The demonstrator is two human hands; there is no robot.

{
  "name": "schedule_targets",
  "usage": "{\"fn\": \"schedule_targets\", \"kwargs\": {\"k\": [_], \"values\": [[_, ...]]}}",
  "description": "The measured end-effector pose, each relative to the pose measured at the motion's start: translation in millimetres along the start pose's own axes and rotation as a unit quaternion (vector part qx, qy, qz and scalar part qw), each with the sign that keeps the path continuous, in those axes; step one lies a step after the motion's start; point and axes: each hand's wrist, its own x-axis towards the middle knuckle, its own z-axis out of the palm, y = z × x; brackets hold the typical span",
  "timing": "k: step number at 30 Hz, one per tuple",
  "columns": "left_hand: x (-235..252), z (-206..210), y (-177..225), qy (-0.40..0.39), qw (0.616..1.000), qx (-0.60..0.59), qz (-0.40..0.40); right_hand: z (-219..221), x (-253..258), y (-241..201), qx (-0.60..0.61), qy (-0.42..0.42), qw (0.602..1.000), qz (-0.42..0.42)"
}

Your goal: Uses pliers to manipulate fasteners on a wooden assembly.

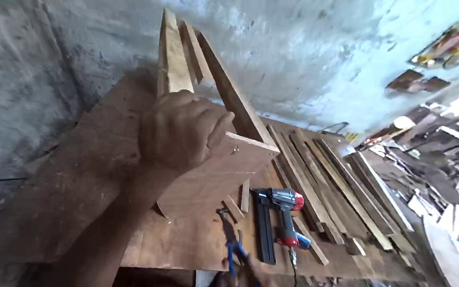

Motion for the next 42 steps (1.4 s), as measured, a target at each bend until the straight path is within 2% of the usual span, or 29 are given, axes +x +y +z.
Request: {"fn": "schedule_targets", "kwargs": {"k": [2,4,6,8,10,12,14,16,18,20,22,24,26,30,38,42], "values": [[1,1,0,0.000,1.000,-0.005,-0.001,7,3,-37,-0.097,0.012,0.989,-0.111],[0,2,0,-0.004,1.000,0.003,-0.009,16,4,-77,-0.227,0.064,0.938,-0.253],[0,2,1,-0.002,1.000,0.014,-0.013,28,4,-109,-0.267,0.084,0.899,-0.336],[0,2,1,-0.007,1.000,0.020,-0.015,35,6,-125,-0.232,0.034,0.920,-0.315],[-1,2,-1,-0.007,1.000,0.017,-0.013,33,12,-121,-0.189,-0.012,0.955,-0.230],[-1,3,-1,-0.002,1.000,0.013,-0.011,28,19,-108,-0.188,0.015,0.972,-0.137],[0,3,-1,0.009,1.000,0.013,-0.004,19,21,-101,-0.222,-0.009,0.974,-0.054],[0,5,-1,0.020,1.000,0.011,0.003,13,20,-103,-0.296,-0.052,0.954,-0.006],[0,3,0,0.008,1.000,0.011,-0.001,15,22,-120,-0.370,-0.136,0.919,0.013],[-1,3,-1,0.006,1.000,0.008,-0.001,33,23,-152,-0.490,-0.187,0.851,0.020],[-1,4,-2,0.008,1.000,0.009,0.004,61,25,-188,-0.588,-0.188,0.785,0.038],[-1,4,-2,0.004,1.000,0.009,0.004,89,31,-218,-0.626,-0.179,0.757,0.054],[-1,4,-2,0.003,1.000,0.014,-0.003,118,39,-241,-0.691,-0.136,0.708,0.050],[-1,3,-1,0.008,1.000,0.014,-0.004,138,56,-267,-0.787,-0.101,0.609,0.022],[-2,5,-3,0.011,1.000,0.016,-0.003,169,61,-305,-0.847,-0.122,0.512,0.073],[-2,5,-3,0.007,1.000,0.017,-0.002,185,67,-319,-0.882,-0.118,0.452,0.057]]}}
